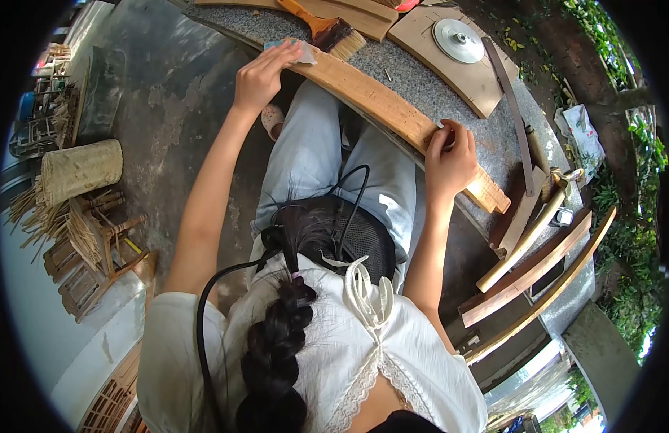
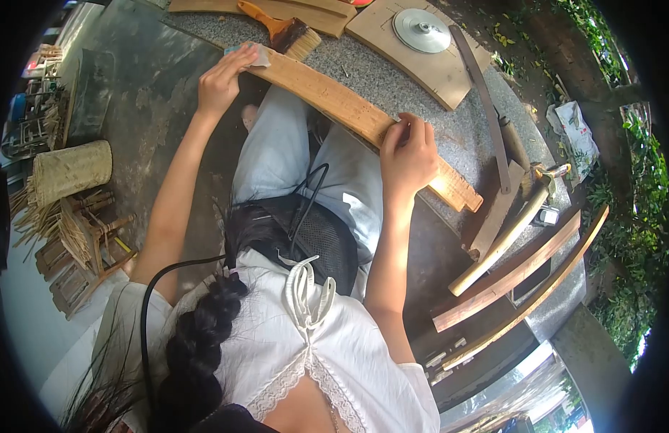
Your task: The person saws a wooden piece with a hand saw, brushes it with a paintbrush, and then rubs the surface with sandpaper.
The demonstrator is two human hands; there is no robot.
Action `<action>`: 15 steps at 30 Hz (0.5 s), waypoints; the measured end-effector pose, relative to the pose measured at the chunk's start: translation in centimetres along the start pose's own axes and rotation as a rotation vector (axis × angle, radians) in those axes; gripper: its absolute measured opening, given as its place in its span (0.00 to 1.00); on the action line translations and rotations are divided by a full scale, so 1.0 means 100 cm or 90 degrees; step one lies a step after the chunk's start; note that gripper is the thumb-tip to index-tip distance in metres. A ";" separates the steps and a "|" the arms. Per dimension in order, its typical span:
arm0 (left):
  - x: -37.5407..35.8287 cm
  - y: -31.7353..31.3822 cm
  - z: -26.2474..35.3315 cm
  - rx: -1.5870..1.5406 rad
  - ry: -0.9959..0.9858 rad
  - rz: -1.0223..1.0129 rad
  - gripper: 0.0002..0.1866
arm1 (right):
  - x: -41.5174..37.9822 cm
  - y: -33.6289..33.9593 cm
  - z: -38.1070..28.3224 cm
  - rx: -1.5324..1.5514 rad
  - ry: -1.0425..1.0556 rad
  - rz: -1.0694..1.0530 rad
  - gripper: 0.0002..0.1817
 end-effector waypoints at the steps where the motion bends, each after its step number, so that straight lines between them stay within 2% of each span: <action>1: -0.004 0.003 -0.009 0.010 0.038 0.027 0.17 | 0.001 0.000 -0.001 -0.008 -0.002 -0.001 0.04; 2: -0.005 0.001 0.006 -0.001 0.084 0.038 0.18 | 0.001 0.000 -0.002 -0.017 -0.004 -0.001 0.04; 4: -0.011 -0.020 0.053 -0.054 0.068 0.044 0.18 | 0.002 0.000 -0.002 -0.017 -0.005 0.001 0.04; 6: -0.007 -0.038 0.132 -0.184 -0.032 0.002 0.17 | 0.001 -0.001 -0.001 -0.023 -0.003 -0.001 0.04; 8: -0.001 -0.037 0.168 -0.233 -0.079 -0.030 0.17 | 0.001 -0.001 -0.001 -0.018 0.028 0.023 0.04; 10: 0.003 -0.032 0.152 -0.231 -0.150 -0.049 0.17 | 0.000 0.001 -0.001 -0.014 0.012 -0.002 0.05; 12: 0.002 -0.026 0.099 -0.127 -0.120 -0.049 0.17 | 0.000 -0.002 0.001 0.000 -0.010 -0.023 0.05; 15: -0.003 0.000 0.008 -0.009 0.036 -0.011 0.18 | 0.000 0.000 0.000 0.000 -0.004 -0.005 0.04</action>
Point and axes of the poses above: each hand's wrist, its own x-axis towards the middle knuckle, its own y-axis out of the back of the hand, z = x × y, the point moved 10 cm from there along x, towards the middle knuckle
